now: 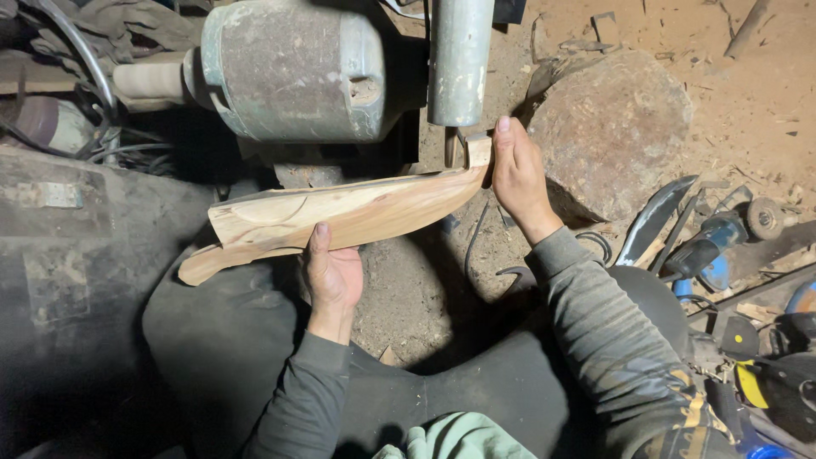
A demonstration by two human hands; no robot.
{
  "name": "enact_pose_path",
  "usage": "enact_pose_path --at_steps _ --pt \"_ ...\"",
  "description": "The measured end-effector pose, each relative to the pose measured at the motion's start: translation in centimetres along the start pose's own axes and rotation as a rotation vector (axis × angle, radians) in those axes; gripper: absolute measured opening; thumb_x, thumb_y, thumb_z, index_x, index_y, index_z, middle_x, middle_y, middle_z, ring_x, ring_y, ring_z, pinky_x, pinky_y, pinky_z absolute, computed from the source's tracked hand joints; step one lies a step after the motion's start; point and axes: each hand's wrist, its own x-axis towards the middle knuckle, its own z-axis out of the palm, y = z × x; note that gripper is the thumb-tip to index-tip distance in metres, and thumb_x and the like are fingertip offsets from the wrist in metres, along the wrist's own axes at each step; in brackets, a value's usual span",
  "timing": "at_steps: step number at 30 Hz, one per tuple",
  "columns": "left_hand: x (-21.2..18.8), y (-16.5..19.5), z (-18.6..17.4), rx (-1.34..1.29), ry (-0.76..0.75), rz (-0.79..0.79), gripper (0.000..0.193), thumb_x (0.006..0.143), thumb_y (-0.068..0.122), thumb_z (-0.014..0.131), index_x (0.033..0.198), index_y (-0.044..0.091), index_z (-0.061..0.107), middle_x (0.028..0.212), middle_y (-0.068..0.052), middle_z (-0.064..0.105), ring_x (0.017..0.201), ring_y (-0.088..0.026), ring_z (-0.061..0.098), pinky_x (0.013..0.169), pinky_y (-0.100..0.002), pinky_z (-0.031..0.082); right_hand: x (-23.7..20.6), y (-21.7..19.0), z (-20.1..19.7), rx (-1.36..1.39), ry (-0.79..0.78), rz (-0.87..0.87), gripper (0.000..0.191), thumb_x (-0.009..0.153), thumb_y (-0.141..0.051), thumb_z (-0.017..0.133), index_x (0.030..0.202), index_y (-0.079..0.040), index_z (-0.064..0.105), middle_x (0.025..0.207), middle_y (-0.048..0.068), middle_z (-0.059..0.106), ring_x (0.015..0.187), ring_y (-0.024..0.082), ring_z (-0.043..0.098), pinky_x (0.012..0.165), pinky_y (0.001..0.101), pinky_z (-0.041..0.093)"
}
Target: The person sits on the ground and shapes a curved wooden piece. They first use a power drill and a sanding block on the wood, then repeatedly press the wood's edges against a stationary belt sander, turning the piece to smooth different surfaces.
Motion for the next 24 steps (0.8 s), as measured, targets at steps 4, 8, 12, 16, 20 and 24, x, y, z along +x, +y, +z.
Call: enact_pose_path --at_steps 4,8,12,16,20,24 --pt "0.8 0.6 -0.2 0.009 -0.021 0.015 0.064 0.092 0.029 0.076 0.146 0.008 0.051 0.144 -0.006 0.058 0.138 -0.023 0.053 0.122 -0.047 0.039 0.4 -0.5 0.5 0.041 -0.003 -0.005 0.045 0.119 -0.034 0.035 0.097 0.002 0.051 0.078 0.020 0.054 0.069 0.030 0.051 0.067 0.0436 0.044" --pt "1.8 1.0 -0.4 -0.001 -0.042 0.027 0.063 0.094 0.029 0.075 0.147 0.005 0.051 0.146 -0.008 0.058 0.139 -0.024 0.052 0.124 -0.046 0.038 0.4 -1.1 1.0 0.070 -0.012 0.025 0.045 0.118 -0.035 0.034 0.098 0.000 0.053 0.077 0.018 0.056 0.067 0.028 0.053 0.066 0.0418 0.045" --pt "2.3 1.2 -0.6 -0.016 -0.056 0.024 0.062 0.094 0.030 0.075 0.146 0.006 0.050 0.145 -0.008 0.058 0.138 -0.024 0.053 0.123 -0.047 0.038 0.4 -1.2 1.3 0.052 0.021 -0.012 0.044 0.119 -0.033 0.034 0.097 0.001 0.050 0.079 0.020 0.055 0.068 0.030 0.051 0.066 0.0433 0.044" --pt "2.5 1.3 -0.6 -0.022 -0.039 0.016 0.062 0.094 0.029 0.074 0.147 0.006 0.051 0.144 -0.007 0.058 0.138 -0.024 0.054 0.123 -0.046 0.039 0.2 -0.9 1.6 0.007 0.031 0.002 0.044 0.119 -0.031 0.034 0.092 0.001 0.048 0.075 0.022 0.052 0.064 0.033 0.049 0.063 0.0463 0.041" --pt "2.8 1.5 -0.5 -0.010 -0.053 0.044 0.061 0.095 0.027 0.075 0.146 0.006 0.051 0.144 -0.007 0.058 0.138 -0.024 0.054 0.123 -0.047 0.039 0.0 -0.7 1.8 -0.031 0.040 0.007 0.042 0.118 -0.030 0.036 0.093 0.001 0.049 0.073 0.024 0.053 0.063 0.039 0.051 0.061 0.0489 0.039" --pt "3.0 1.6 -0.4 -0.009 -0.045 0.018 0.062 0.094 0.028 0.075 0.146 0.005 0.051 0.144 -0.007 0.058 0.138 -0.024 0.054 0.123 -0.047 0.040 0.1 -0.7 1.9 -0.060 0.042 -0.039 0.041 0.119 -0.029 0.036 0.093 0.002 0.048 0.073 0.025 0.053 0.065 0.044 0.052 0.060 0.0507 0.039"
